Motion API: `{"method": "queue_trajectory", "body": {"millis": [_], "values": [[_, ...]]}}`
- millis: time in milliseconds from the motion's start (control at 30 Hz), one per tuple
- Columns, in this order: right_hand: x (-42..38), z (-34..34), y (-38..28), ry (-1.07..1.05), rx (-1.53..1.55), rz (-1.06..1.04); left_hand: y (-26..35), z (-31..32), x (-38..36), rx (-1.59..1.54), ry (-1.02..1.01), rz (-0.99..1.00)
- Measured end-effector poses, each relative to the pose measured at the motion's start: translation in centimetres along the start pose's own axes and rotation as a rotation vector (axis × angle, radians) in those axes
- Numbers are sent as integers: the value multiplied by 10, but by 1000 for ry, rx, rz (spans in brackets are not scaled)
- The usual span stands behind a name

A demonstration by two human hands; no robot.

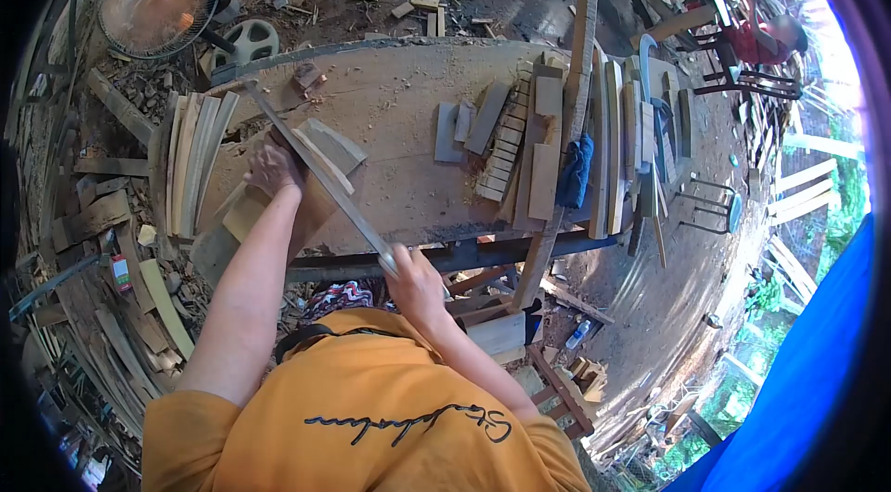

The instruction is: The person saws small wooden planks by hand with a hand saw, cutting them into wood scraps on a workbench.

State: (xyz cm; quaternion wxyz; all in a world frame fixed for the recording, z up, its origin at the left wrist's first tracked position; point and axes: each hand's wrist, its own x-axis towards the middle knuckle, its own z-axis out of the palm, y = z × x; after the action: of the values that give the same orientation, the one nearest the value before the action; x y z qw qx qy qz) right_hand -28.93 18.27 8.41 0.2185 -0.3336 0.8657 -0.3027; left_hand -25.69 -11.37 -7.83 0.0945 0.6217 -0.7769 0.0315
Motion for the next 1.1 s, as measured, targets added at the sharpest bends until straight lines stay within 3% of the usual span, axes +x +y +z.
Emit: {"method": "queue_trajectory", "body": {"millis": [67, 233, 367, 567, 700, 800, 867, 900, 967, 1000, 1067, 1100], "values": [[37, 20, -16, 25, 22, -47, 18, -49, -1, -28, -57, -42], [27, -10, -18, -1, -14, -83, 21, -52, 5, -11, -113, -98], [-12, -34, -2, -137, -47, 35, 14, -47, 1, 30, -121, -38], [67, 14, -31, -7, -44, -128, 18, -42, 0, -21, -44, -54], [6, -35, -9, -83, -11, -40, 16, -39, 6, 1, -236, -161], [-6, -48, -10, -146, -85, 37, 8, -31, -1, 15, -194, -71], [17, -25, -11, -88, -53, -7, 0, -13, -3, 43, 2, 31], [32, -11, -15, -25, -23, -50, -16, 24, -5, 48, 4, 37], [65, 7, -28, -47, -25, -80, -51, 106, -6, -274, 252, 103], [75, 11, -33, -69, -32, -107, -44, 88, 0, -272, 264, 116], [67, -1, -38, -83, -4, -67, -11, 18, -4, -48, -4, -24], [61, -5, -39, -117, 12, -39, 2, -9, -4, -54, -5, -28]]}}
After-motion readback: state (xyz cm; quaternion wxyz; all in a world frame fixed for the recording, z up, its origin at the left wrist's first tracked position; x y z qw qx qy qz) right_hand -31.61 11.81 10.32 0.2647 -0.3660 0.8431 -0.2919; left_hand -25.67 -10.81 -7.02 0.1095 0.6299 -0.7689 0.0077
